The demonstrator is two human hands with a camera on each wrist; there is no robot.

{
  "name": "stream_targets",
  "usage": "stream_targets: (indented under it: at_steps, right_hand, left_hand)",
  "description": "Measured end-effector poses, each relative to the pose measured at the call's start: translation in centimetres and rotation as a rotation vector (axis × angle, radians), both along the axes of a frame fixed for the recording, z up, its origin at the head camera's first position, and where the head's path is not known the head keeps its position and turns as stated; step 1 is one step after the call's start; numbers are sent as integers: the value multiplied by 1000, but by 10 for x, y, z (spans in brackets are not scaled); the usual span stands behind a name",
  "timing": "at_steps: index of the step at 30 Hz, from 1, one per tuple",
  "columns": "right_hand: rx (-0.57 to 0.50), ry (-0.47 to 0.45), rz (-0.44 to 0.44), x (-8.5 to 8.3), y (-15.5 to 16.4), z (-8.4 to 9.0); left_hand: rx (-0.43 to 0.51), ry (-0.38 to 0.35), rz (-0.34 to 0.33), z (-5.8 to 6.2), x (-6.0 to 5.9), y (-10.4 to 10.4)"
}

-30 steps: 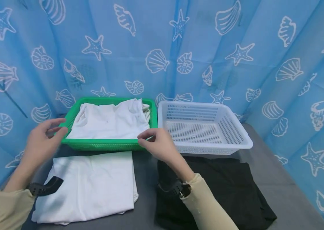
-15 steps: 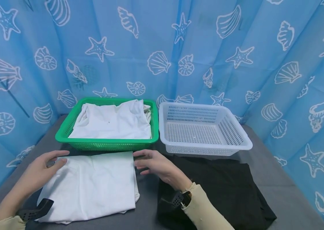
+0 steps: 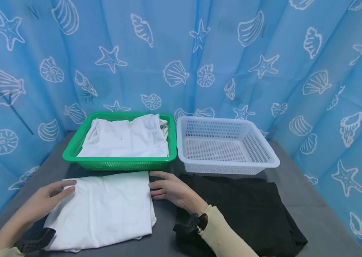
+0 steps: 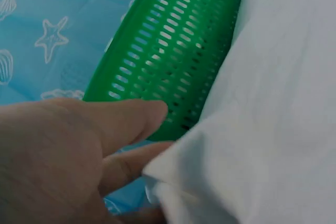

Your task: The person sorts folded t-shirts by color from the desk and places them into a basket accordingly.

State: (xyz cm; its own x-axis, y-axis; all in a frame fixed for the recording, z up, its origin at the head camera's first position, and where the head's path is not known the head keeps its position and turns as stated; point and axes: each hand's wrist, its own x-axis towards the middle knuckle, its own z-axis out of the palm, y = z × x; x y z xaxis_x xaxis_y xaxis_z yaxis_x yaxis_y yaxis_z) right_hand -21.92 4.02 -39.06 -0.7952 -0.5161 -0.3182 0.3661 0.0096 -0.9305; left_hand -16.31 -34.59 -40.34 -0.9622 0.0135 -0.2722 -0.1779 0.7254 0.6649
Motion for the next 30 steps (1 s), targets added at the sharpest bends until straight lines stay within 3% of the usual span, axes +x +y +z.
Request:
stream_targets:
  at_steps: [4, 7, 11, 20, 30]
  right_hand:
    - [-27, -21, 56, 3, -7, -6]
    - [-31, -17, 80, 5, -12, -11]
    - [-11, 57, 86, 12, -17, -15]
    - [75, 192, 68, 15, -16, -18]
    - [9, 207, 76, 13, -16, -20]
  left_hand:
    - [23, 26, -56, -5, -1, 11]
    - [26, 108, -91, -8, -1, 22]
    - [57, 163, -95, -13, 2, 29]
    - [141, 117, -90, -17, 3, 39]
    - [179, 121, -59, -7, 5, 49]
